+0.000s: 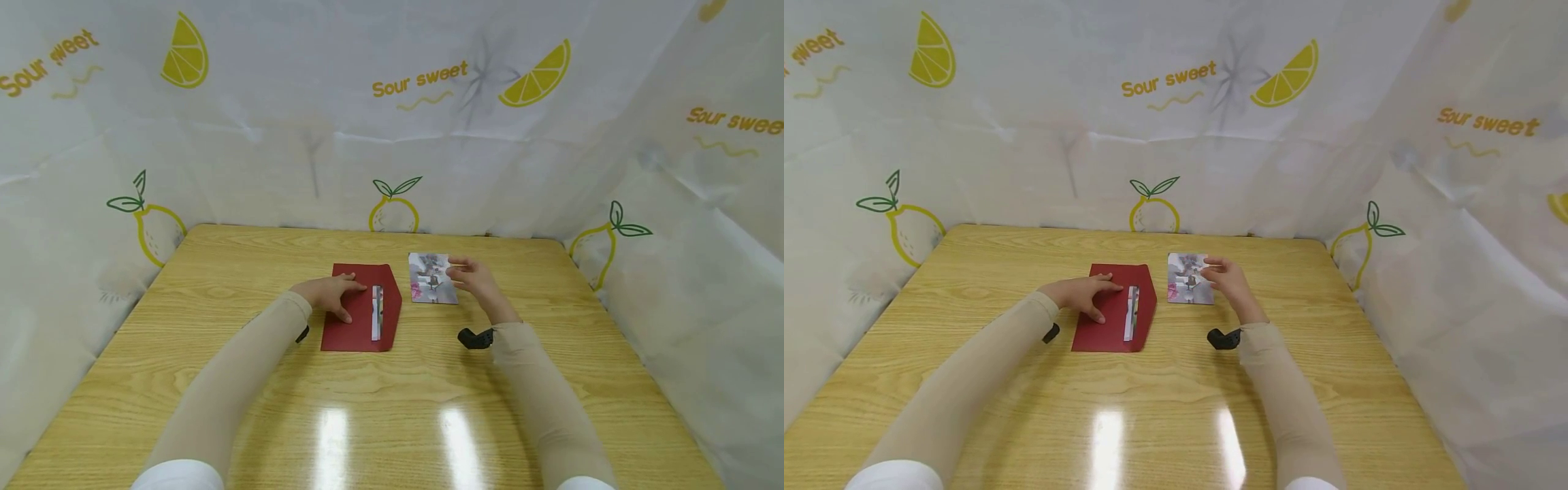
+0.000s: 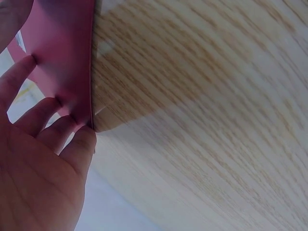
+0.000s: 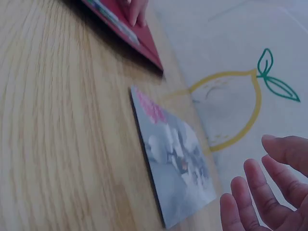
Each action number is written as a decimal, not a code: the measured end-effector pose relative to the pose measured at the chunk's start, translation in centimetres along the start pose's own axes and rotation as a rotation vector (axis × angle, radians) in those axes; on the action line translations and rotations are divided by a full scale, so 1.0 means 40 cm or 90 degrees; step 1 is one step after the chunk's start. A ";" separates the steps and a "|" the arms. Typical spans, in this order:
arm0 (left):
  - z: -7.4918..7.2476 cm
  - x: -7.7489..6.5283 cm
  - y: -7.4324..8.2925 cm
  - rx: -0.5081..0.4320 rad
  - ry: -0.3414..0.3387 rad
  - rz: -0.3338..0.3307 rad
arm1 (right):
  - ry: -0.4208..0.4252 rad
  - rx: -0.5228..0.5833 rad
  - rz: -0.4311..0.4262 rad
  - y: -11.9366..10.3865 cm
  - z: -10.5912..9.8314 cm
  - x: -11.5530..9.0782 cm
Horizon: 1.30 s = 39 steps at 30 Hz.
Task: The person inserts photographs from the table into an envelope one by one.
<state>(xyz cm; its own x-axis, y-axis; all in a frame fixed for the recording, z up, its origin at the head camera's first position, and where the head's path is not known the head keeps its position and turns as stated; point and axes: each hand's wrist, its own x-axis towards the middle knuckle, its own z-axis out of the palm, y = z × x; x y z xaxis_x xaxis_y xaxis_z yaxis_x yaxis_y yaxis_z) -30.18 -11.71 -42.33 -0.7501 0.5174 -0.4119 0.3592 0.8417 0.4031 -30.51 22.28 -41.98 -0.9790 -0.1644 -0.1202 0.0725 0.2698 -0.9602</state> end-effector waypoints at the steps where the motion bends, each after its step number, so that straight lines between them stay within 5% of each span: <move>1: 0.000 -0.001 0.000 -0.003 -0.001 0.002 | 0.012 -0.010 0.009 0.008 -0.004 0.005; 18: 0.005 0.009 -0.011 -0.006 0.004 0.014 | 0.048 -0.137 0.170 0.050 -0.005 0.045; 39: 0.003 0.004 -0.003 0.007 0.006 -0.006 | 0.058 -0.404 0.190 0.027 0.033 0.095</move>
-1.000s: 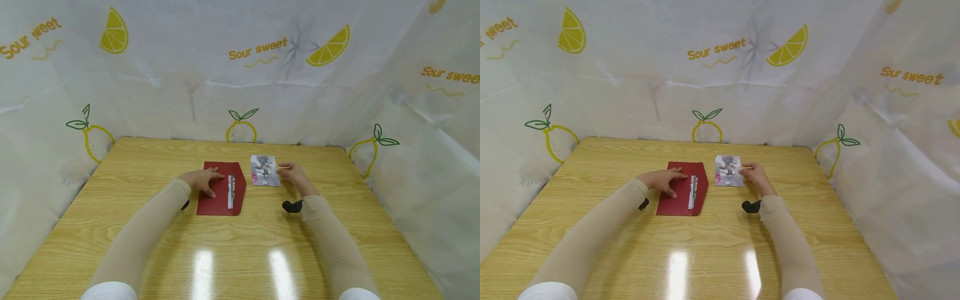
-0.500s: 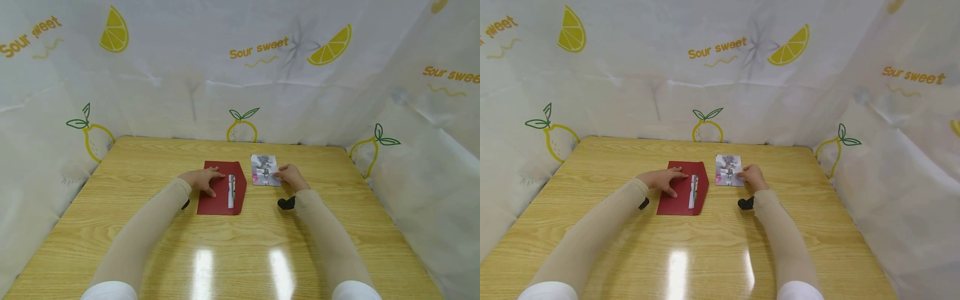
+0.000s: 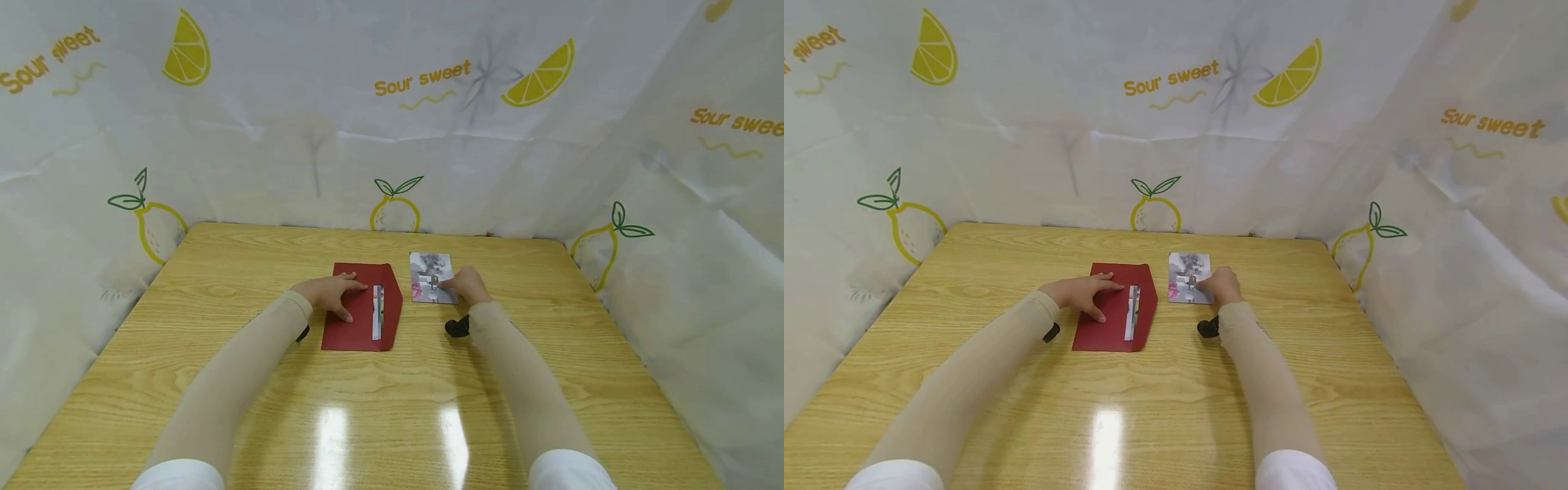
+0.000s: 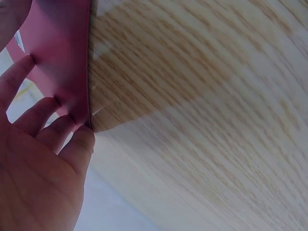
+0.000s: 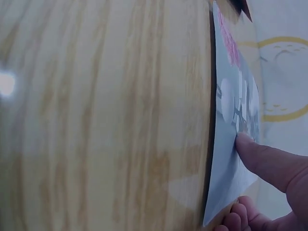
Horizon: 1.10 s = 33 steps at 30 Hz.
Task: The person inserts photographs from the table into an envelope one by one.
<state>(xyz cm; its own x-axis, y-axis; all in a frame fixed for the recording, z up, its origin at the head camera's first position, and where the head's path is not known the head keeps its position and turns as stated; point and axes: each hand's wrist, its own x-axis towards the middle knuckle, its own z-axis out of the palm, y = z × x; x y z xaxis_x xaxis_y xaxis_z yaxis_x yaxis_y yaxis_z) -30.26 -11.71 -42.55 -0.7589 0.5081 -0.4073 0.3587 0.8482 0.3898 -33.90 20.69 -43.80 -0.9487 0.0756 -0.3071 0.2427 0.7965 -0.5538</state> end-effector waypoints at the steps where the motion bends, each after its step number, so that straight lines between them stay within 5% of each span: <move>1: 0.000 -0.001 0.000 -0.002 0.000 0.000 | 0.002 -0.007 0.001 -0.003 0.000 -0.002; 17: 0.000 0.000 0.000 -0.007 -0.004 0.000 | 0.027 -0.017 0.007 -0.012 -0.004 -0.014; 24: 0.001 0.001 0.000 0.001 -0.001 -0.001 | 0.052 0.084 0.003 0.004 -0.005 -0.026; 33: 0.001 0.001 0.001 0.001 0.000 -0.003 | -0.010 0.244 -0.053 0.010 -0.034 -0.062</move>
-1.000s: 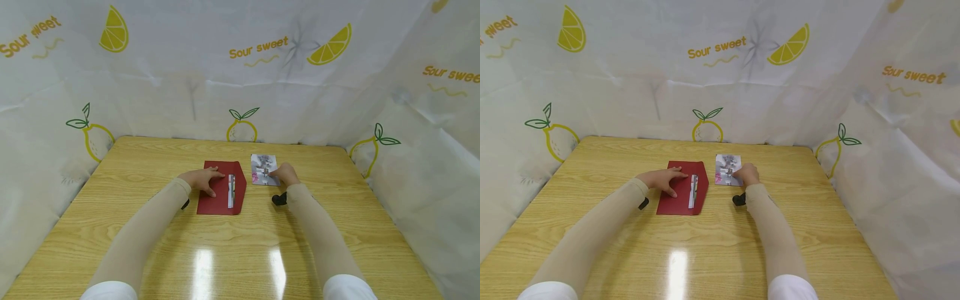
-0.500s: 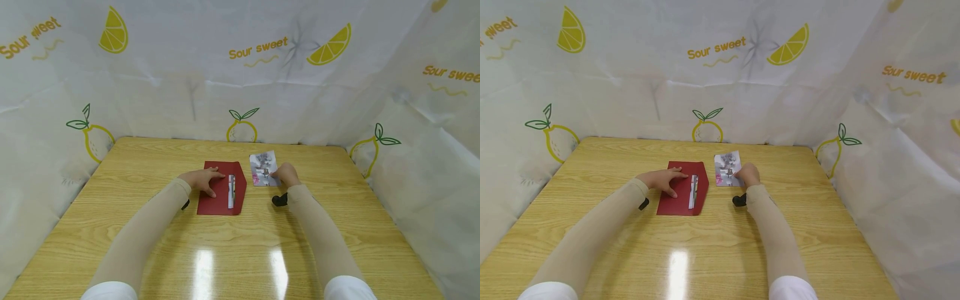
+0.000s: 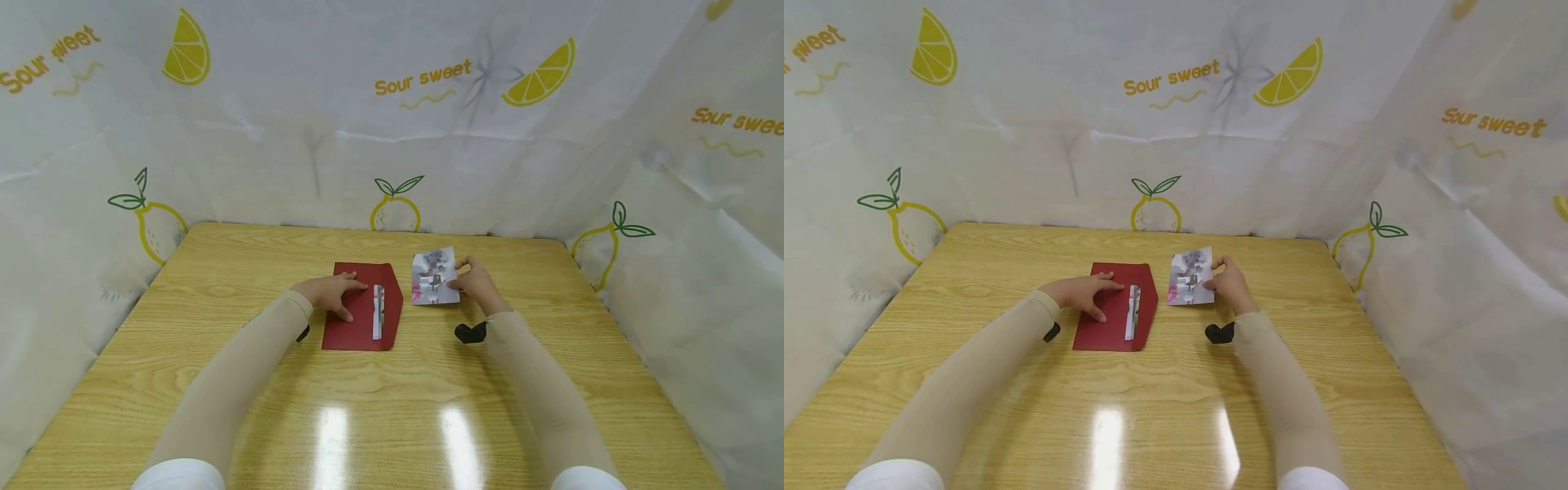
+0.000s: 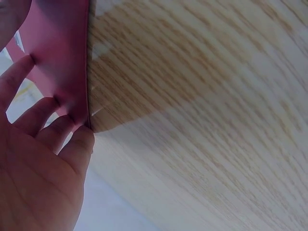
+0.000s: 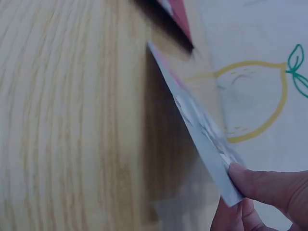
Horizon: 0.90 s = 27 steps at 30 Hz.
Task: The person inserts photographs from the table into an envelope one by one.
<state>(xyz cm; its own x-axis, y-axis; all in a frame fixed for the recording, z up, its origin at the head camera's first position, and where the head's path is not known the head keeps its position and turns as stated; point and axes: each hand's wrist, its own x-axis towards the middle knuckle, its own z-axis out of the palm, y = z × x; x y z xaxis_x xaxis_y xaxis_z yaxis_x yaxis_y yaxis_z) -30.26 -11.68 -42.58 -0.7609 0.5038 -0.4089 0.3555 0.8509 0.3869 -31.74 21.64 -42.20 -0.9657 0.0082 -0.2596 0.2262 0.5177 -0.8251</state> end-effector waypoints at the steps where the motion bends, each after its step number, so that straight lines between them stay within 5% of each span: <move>1: 0.000 0.000 -0.001 0.000 0.000 -0.002 | -0.009 0.013 -0.006 -0.004 -0.004 -0.006; 17: 0.000 0.000 -0.006 -0.009 0.001 0.008 | -0.024 0.089 -0.067 -0.050 -0.035 -0.080; 27: -0.008 0.007 -0.006 -0.016 -0.015 0.014 | -0.021 0.148 -0.106 -0.050 -0.002 -0.125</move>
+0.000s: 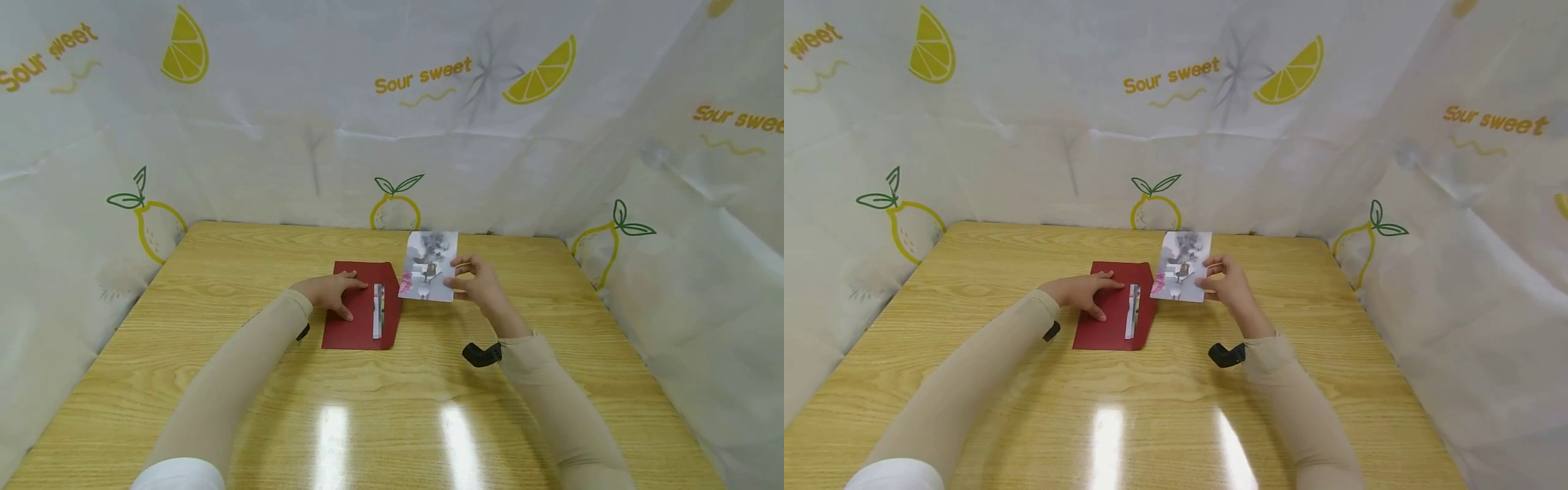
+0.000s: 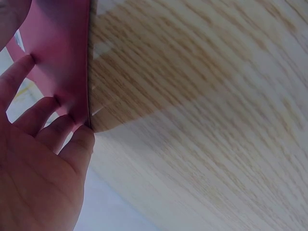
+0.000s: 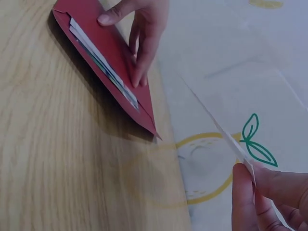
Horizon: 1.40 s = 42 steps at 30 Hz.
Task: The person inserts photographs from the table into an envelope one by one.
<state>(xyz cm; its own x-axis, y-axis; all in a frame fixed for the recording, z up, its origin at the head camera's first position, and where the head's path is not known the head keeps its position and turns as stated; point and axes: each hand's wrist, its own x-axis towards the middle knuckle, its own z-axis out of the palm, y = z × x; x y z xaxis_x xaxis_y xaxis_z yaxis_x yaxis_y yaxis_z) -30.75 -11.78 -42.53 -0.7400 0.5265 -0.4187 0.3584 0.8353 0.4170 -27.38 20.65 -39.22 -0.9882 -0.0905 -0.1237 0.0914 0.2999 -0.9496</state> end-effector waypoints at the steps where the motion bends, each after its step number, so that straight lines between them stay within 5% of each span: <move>1: 0.000 0.000 0.001 -0.004 -0.001 -0.004 | -0.001 0.006 -0.003 0.004 0.004 -0.004; 21: 0.004 -0.010 0.007 0.018 0.011 0.000 | -0.043 -0.007 0.013 0.080 0.083 -0.058; 42: 0.005 -0.005 0.002 0.015 0.015 0.005 | -0.054 -0.024 0.006 0.071 0.106 -0.076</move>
<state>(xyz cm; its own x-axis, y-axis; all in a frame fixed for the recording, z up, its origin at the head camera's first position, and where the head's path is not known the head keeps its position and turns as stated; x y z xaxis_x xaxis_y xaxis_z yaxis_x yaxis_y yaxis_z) -30.45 -11.81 -42.58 -0.7500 0.5299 -0.3959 0.3775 0.8343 0.4017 -23.60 17.73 -42.78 -0.9732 -0.1675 -0.1577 0.0941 0.3358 -0.9372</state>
